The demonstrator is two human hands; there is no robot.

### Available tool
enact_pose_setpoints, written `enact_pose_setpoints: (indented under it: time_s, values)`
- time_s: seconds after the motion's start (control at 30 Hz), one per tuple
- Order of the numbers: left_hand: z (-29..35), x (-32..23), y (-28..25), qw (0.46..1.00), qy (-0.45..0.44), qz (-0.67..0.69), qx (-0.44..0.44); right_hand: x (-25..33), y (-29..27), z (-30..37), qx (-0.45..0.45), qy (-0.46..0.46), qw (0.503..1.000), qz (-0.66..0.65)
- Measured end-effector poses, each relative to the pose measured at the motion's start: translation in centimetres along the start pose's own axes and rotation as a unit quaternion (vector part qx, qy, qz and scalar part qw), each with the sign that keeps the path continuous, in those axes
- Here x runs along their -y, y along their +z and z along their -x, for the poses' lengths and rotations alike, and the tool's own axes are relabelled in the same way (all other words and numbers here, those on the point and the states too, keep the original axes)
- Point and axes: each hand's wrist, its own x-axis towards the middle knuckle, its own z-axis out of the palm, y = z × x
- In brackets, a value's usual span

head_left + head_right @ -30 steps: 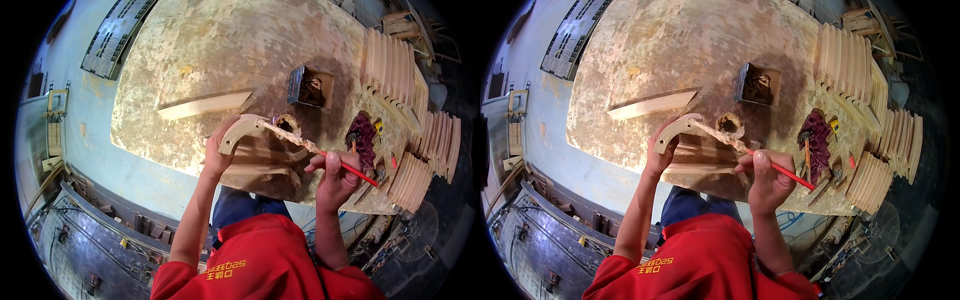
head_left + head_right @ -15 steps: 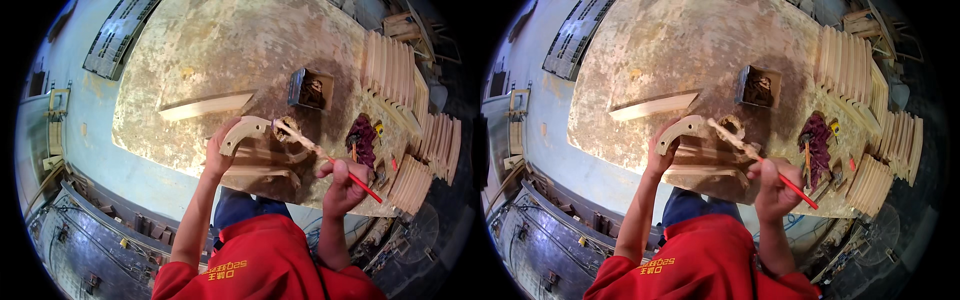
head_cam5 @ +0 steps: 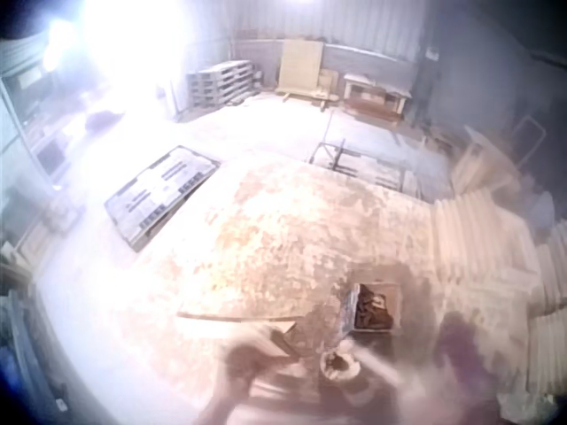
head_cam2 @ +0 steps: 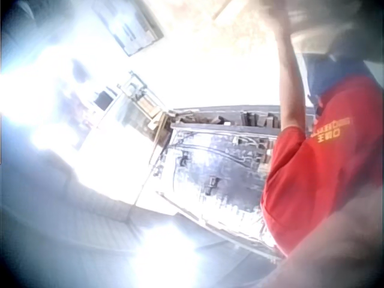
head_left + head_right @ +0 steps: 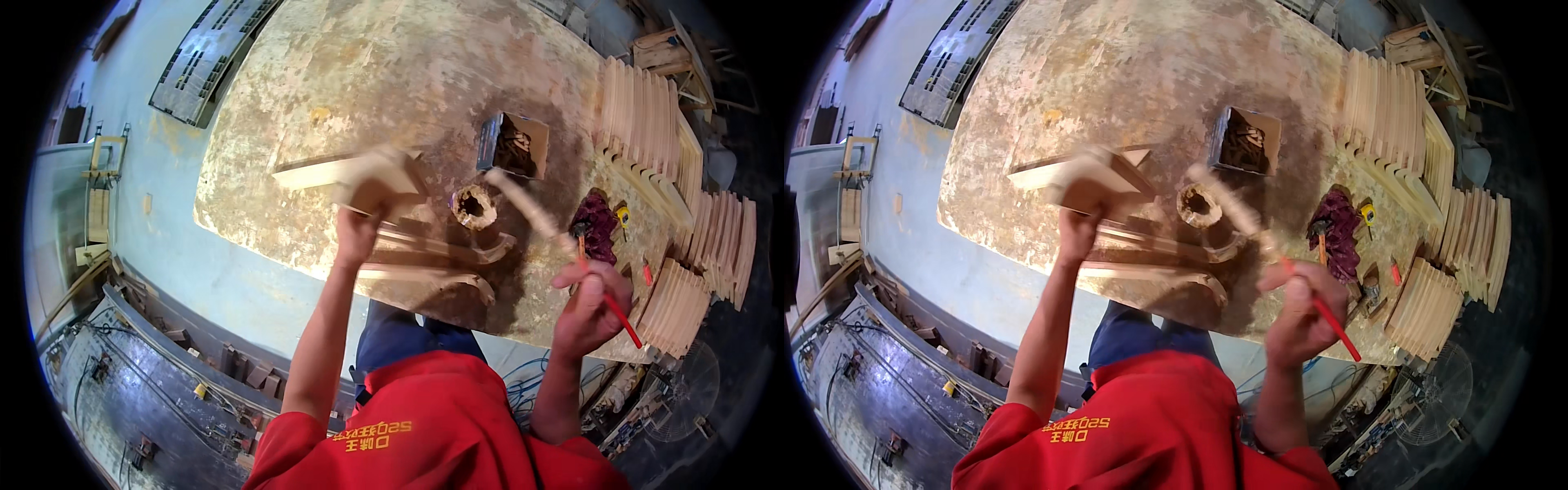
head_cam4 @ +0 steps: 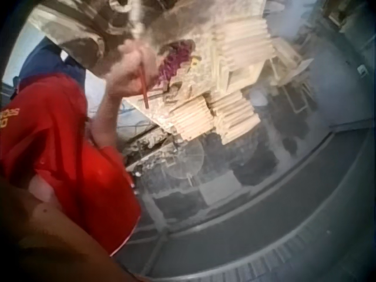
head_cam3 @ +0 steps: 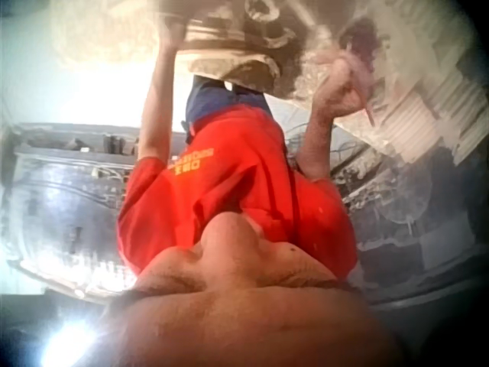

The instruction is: The person applies glue to curved wooden pieces using a brush, then joins them with a hammer. The person also wipes a rectangular wooden piece with a cloth and applies glue to it. The person works at a cluttered workbench with stacks of similar wooden parts nearby.

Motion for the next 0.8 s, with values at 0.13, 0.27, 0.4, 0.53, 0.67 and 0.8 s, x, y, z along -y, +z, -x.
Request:
enact_pose_setpoints:
  time_s: [0.13,0.27,0.4,0.53,0.67,0.8]
  values:
    - [0.8,-6.8,0.2,0.839,-0.186,0.496,-0.121,-3.1,-2.1,0.9,0.041,0.058,0.997,0.015]
    - [3.5,-8.6,1.5,0.75,-0.16,0.64,-0.05,-3.2,4.8,2.0,0.135,0.109,0.972,-0.16]
    - [6.7,-10.9,3.7,0.786,-0.199,0.585,0.0,0.8,8.2,-1.2,0.194,0.187,0.958,-0.102]
    - [8.6,-15.5,4.5,0.835,-0.246,0.492,-0.018,0.7,7.4,-2.2,0.181,0.175,0.965,-0.075]
    - [15.0,-14.3,0.4,0.991,-0.019,-0.133,-0.008,1.5,5.9,-3.7,0.225,0.009,0.974,-0.029]
    - [6.0,-24.8,0.7,0.885,0.228,-0.406,0.016,2.8,5.4,-6.3,0.318,-0.095,0.942,-0.053]
